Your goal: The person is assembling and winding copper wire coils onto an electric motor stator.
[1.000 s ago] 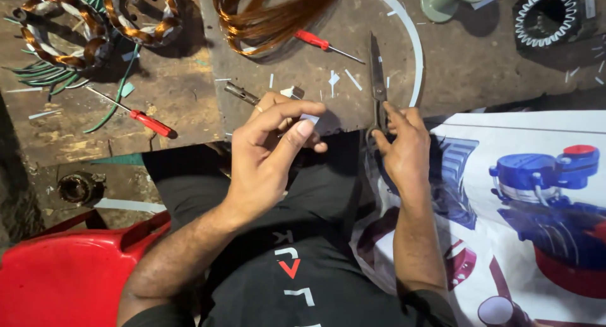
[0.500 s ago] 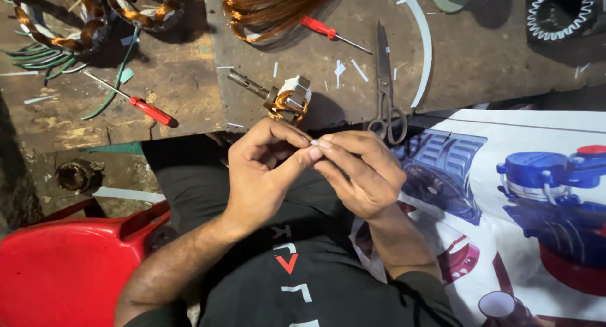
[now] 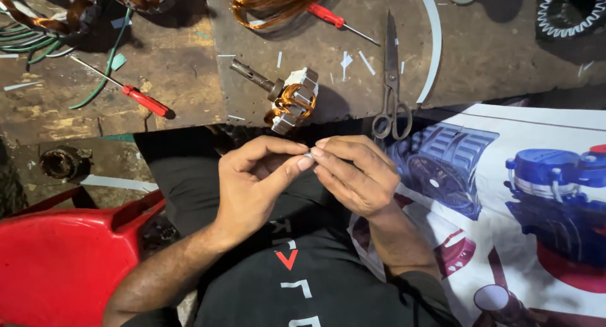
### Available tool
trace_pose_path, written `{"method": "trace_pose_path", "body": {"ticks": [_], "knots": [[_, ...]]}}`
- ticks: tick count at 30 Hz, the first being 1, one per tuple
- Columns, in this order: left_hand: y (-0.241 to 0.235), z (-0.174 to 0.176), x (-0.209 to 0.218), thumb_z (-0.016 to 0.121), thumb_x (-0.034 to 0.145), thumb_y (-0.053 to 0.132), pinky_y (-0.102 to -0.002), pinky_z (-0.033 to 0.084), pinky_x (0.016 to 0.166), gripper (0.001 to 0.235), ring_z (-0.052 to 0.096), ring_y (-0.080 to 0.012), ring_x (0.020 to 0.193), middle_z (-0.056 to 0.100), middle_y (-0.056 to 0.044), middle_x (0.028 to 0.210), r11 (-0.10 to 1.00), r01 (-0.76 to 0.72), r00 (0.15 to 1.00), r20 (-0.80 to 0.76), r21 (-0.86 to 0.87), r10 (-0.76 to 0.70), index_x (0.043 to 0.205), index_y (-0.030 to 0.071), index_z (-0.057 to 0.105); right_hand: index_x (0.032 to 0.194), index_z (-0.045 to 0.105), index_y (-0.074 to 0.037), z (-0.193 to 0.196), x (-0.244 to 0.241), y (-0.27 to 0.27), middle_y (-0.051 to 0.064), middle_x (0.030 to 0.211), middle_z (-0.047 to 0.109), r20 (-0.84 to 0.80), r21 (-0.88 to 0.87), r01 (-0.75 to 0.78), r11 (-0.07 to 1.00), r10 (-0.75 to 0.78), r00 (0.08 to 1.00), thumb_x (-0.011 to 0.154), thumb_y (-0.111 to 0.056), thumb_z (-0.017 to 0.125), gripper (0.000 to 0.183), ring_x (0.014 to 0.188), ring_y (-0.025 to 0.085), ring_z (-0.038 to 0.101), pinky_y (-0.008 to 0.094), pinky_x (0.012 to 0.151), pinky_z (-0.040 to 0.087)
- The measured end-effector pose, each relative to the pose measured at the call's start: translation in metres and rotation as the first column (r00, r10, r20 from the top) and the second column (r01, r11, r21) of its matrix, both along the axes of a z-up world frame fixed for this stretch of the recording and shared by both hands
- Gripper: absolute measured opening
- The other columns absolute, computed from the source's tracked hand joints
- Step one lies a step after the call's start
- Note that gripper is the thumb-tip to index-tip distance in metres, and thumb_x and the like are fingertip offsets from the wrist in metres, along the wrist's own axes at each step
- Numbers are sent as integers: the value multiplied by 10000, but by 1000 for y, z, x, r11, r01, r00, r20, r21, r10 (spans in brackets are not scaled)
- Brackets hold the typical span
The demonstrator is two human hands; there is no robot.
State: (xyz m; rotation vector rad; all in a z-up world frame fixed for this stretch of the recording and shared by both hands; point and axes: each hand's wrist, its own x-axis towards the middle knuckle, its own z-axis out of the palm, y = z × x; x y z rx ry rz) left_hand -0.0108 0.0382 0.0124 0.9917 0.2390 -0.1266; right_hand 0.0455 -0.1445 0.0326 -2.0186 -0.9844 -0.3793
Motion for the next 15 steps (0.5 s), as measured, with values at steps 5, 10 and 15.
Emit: {"method": "trace_pose_path", "body": {"ticks": [5, 10, 15], "knots": [[7, 7, 3, 784, 928, 0, -261, 575, 795, 109, 717, -162, 901, 737, -114, 999, 867, -119, 943, 328, 484, -54, 1022, -32, 738, 1058, 721, 56, -2, -2, 0, 149, 998, 712, -118, 45, -21, 999, 27, 993, 793, 104, 836, 293, 916, 299, 746, 347, 767, 627], [9, 3, 0, 782, 920, -5, -268, 561, 722, 90, 717, -168, 848, 725, -117, 970, 815, -183, 910, 409, 550, -71, 991, -18, 729, 1037, 711, 54, -11, -5, -4, 160, 965, 715, -215, 120, -65, 991, 90, 973, 807, 84, 821, 256, 872, 288, 743, 350, 746, 613], [10, -3, 0, 759, 945, -24, -290, 579, 765, 76, 716, -188, 876, 713, -111, 979, 817, -205, 887, 456, 539, -78, 1006, -3, 718, 1043, 704, 56, -20, -7, -5, 163, 964, 715, -331, 223, -72, 972, 145, 932, 842, 88, 793, 223, 864, 283, 738, 351, 756, 612]]}}
